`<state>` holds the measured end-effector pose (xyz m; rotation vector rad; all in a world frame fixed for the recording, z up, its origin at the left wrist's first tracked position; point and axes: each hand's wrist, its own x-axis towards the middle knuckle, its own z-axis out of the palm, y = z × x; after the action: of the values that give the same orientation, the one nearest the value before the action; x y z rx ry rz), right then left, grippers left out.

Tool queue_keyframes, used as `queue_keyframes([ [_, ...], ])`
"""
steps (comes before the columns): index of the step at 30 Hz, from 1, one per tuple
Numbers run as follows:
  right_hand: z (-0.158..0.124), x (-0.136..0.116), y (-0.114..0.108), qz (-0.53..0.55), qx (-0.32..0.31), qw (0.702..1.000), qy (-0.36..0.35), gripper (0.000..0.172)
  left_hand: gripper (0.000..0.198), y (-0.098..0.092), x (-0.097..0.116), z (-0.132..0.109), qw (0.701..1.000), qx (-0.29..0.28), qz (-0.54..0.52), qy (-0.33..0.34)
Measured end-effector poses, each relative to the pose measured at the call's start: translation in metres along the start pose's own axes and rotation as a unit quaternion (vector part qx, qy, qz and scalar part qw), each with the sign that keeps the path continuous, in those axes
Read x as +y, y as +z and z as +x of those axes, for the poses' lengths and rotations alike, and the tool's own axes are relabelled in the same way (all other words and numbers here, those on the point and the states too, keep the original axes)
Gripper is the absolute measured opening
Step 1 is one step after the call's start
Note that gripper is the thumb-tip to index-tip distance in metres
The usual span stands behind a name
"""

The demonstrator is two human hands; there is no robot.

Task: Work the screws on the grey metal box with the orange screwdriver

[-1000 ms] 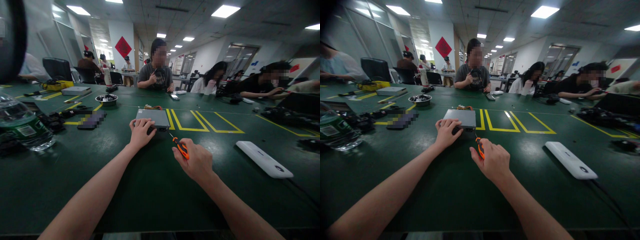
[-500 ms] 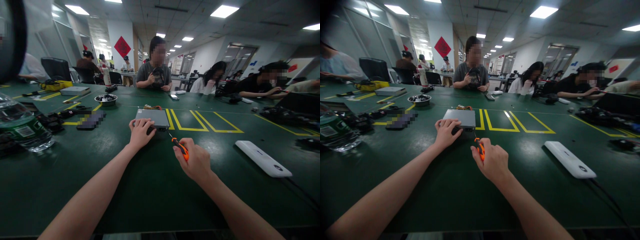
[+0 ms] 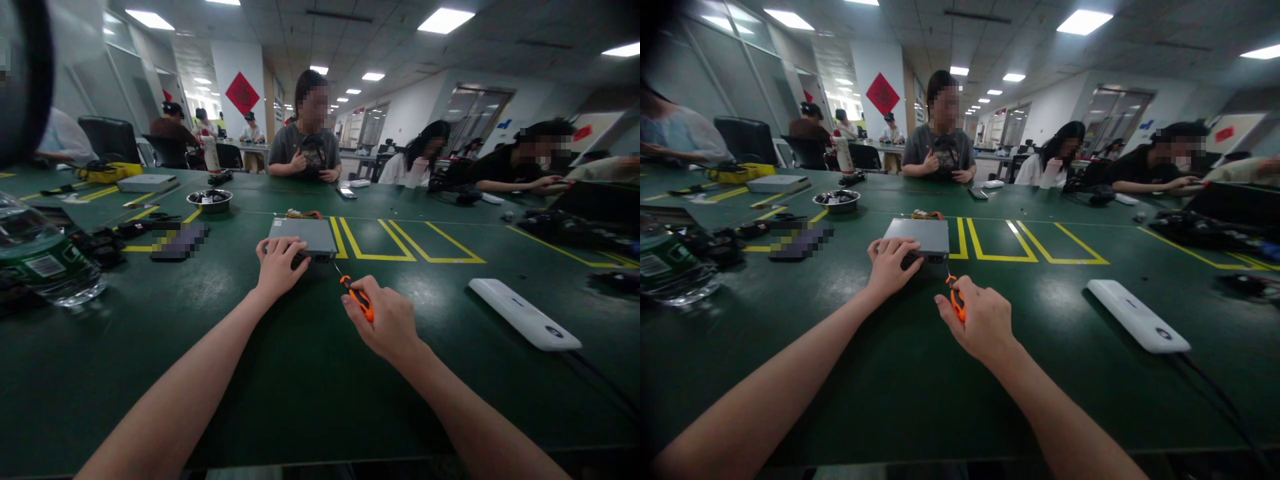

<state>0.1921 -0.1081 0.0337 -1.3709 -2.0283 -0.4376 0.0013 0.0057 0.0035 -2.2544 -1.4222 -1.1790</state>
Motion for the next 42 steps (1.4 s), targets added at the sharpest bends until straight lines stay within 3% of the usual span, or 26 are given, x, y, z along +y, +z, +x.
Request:
queue_keyframes([
  [3, -0.001, -0.0005, 0.001, 0.013, 0.003, 0.999, 0.046, 0.025, 0.024, 0.0002, 0.0006, 0.0001, 1.0, 0.001, 0.001, -0.003],
  [8, -0.0008, -0.0035, 0.0013, 0.007, 0.011, 0.999, -0.043, 0.013, 0.025, 0.0011, 0.0004, -0.0001, 1.0, 0.004, 0.009, -0.001],
  [11, -0.0001, -0.0043, 0.0003, 0.0, 0.009, 0.998, -0.058, 0.011, 0.024, 0.0012, -0.0004, -0.0003, 1.0, 0.003, 0.013, 0.003],
  [15, 0.0012, -0.0028, -0.0016, 0.024, -0.003, 0.999, -0.029, 0.02, 0.024, 0.0014, -0.0014, -0.0007, 1.0, 0.003, 0.01, 0.004],
  [20, 0.0006, -0.0006, -0.0018, 0.03, 0.012, 0.998, 0.061, 0.026, 0.024, 0.0022, -0.0018, -0.0009, 1.0, 0.001, 0.013, 0.004],
  [25, 0.0004, -0.0033, -0.0019, 0.015, 0.002, 1.0, -0.026, 0.008, 0.024, 0.002, -0.001, -0.0006, 1.0, 0.003, 0.02, 0.0],
  [28, 0.002, -0.0044, -0.0035, 0.021, -0.009, 0.999, -0.038, 0.008, 0.024, 0.0018, -0.0008, -0.0005, 1.0, 0.005, 0.021, 0.005],
  [30, 0.0029, -0.0039, -0.0043, 0.031, -0.019, 0.999, -0.019, 0.016, 0.024, 0.0025, -0.0015, -0.0006, 1.0, 0.008, 0.02, 0.006],
  [33, 0.0026, -0.0027, -0.0038, 0.055, -0.044, 0.995, 0.068, 0.03, 0.025, 0.004, -0.0033, -0.0008, 1.0, 0.011, 0.019, 0.007],
  [35, 0.0014, -0.0024, -0.0022, 0.068, -0.049, 0.991, 0.1, 0.03, 0.025, 0.0044, -0.0039, -0.0006, 1.0, 0.01, 0.022, 0.009],
  [42, -0.0005, -0.0049, -0.0009, 0.062, -0.021, 0.998, -0.017, 0.009, 0.024, 0.0024, -0.0017, 0.0003, 1.0, 0.014, 0.024, 0.011],
])
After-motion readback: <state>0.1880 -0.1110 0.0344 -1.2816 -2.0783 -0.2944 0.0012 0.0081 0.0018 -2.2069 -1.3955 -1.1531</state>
